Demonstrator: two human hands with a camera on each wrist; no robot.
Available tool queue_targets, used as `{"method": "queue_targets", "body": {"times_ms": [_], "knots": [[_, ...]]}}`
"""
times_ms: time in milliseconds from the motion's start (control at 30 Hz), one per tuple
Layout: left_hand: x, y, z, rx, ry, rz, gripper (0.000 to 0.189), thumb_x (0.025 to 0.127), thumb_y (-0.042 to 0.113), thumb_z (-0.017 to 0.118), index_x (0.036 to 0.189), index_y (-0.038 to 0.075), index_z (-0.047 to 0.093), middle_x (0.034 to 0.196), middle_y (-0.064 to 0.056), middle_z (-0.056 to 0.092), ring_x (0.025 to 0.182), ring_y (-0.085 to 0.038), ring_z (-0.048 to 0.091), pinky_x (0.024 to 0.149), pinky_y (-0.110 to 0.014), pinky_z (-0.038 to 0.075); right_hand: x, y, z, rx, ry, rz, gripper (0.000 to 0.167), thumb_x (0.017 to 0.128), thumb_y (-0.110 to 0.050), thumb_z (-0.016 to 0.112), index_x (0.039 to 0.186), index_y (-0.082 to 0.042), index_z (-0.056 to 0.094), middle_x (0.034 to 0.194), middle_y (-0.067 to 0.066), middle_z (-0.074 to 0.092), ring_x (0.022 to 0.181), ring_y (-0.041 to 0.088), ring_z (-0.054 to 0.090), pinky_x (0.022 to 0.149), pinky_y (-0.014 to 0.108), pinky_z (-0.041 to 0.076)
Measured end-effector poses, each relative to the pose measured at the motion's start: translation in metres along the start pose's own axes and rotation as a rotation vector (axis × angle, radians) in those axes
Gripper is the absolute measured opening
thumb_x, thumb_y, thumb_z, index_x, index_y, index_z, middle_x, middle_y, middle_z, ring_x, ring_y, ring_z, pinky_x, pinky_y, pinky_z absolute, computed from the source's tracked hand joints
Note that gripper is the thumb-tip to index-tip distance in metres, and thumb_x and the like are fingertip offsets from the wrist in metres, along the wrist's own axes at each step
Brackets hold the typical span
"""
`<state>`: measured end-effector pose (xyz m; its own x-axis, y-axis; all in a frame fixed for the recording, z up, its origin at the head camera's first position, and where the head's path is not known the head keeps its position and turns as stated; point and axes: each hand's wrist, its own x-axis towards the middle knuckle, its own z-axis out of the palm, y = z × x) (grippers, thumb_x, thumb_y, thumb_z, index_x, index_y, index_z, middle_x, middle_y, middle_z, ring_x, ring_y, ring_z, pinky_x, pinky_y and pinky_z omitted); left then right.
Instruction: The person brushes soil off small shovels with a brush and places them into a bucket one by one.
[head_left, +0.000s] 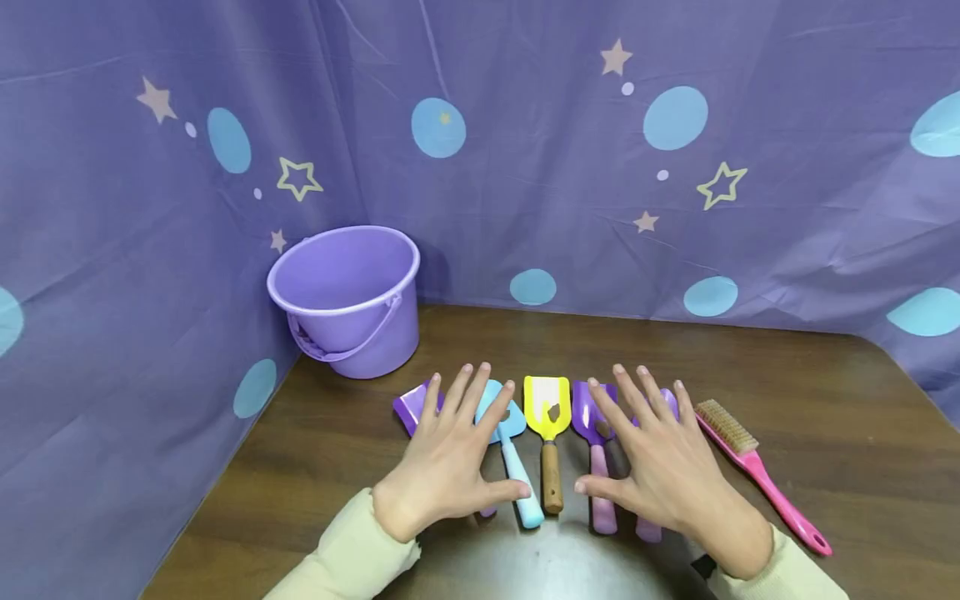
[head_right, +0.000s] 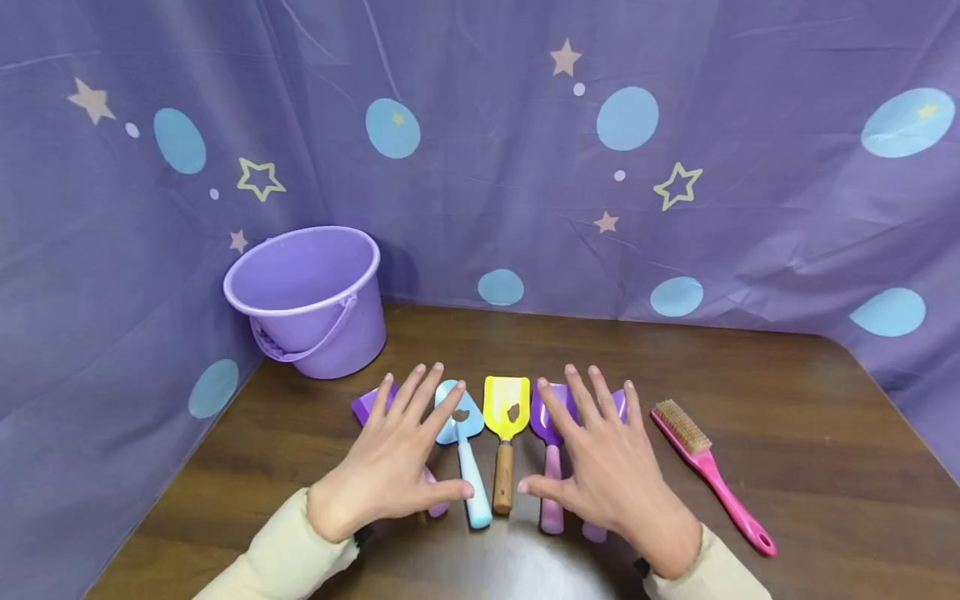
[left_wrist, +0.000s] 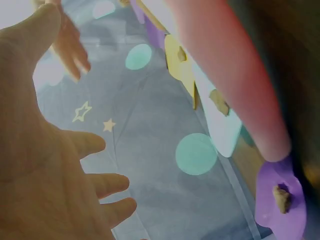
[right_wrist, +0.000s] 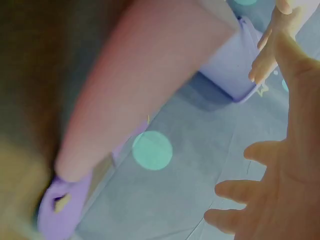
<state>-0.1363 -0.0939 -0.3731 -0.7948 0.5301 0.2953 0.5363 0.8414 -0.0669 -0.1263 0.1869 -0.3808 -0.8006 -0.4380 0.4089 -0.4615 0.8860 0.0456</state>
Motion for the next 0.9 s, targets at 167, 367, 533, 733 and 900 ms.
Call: {"method": "queue_targets", "body": {"times_ms": [167,367,533,733,900], "knots": [[-0.003,-0.006,0.000,-0.016,0.048,0.011,0.105,0.072,0.082,0.049,0.151,0.016,0.027,0.155,-0.017,0.021,0.142,-0.036,0.017,0.109,-0.061,0.011,0.020,-0.004,-0.004,0.014,0.013,-0.039,0.102,0.072,-0.083,0.047,0.152,-0.024,0.025,0.154,0.013,0.026,0.141,0.038,0.021,0.108,0.062,0.012],[-0.008,-0.020,-0.002,-0.060,0.124,0.006,0.099,0.077,0.070,0.059,0.148,0.009,0.031,0.152,-0.017,0.027,0.142,-0.035,0.017,0.112,-0.054,0.010,0.045,-0.007,-0.005,0.066,0.045,-0.080,0.095,0.078,-0.077,0.048,0.152,-0.022,0.024,0.150,0.014,0.034,0.138,0.037,0.027,0.109,0.057,0.018],[-0.014,-0.036,-0.010,-0.141,0.197,-0.029,0.091,0.079,0.059,0.065,0.146,0.005,0.034,0.149,-0.019,0.033,0.141,-0.034,0.023,0.112,-0.050,0.019,0.068,-0.009,-0.004,0.136,0.057,-0.073,0.089,0.081,-0.071,0.052,0.148,-0.016,0.034,0.144,0.014,0.042,0.134,0.036,0.035,0.109,0.056,0.020],[-0.021,-0.058,-0.028,-0.221,0.281,-0.127,0.085,0.081,0.050,0.069,0.142,0.000,0.038,0.146,-0.023,0.036,0.135,-0.038,0.034,0.109,-0.049,0.027,0.098,-0.010,-0.002,0.206,0.052,-0.069,0.079,0.086,-0.064,0.051,0.143,-0.010,0.041,0.136,0.012,0.051,0.125,0.034,0.046,0.105,0.052,0.029],[-0.027,-0.081,-0.044,-0.269,0.323,-0.226,0.080,0.083,0.046,0.068,0.141,-0.002,0.039,0.141,-0.023,0.041,0.130,-0.038,0.038,0.104,-0.052,0.031,0.124,-0.014,-0.006,0.291,0.034,-0.060,0.072,0.089,-0.059,0.051,0.139,-0.007,0.045,0.128,0.012,0.056,0.114,0.032,0.055,0.092,0.049,0.043]]}}
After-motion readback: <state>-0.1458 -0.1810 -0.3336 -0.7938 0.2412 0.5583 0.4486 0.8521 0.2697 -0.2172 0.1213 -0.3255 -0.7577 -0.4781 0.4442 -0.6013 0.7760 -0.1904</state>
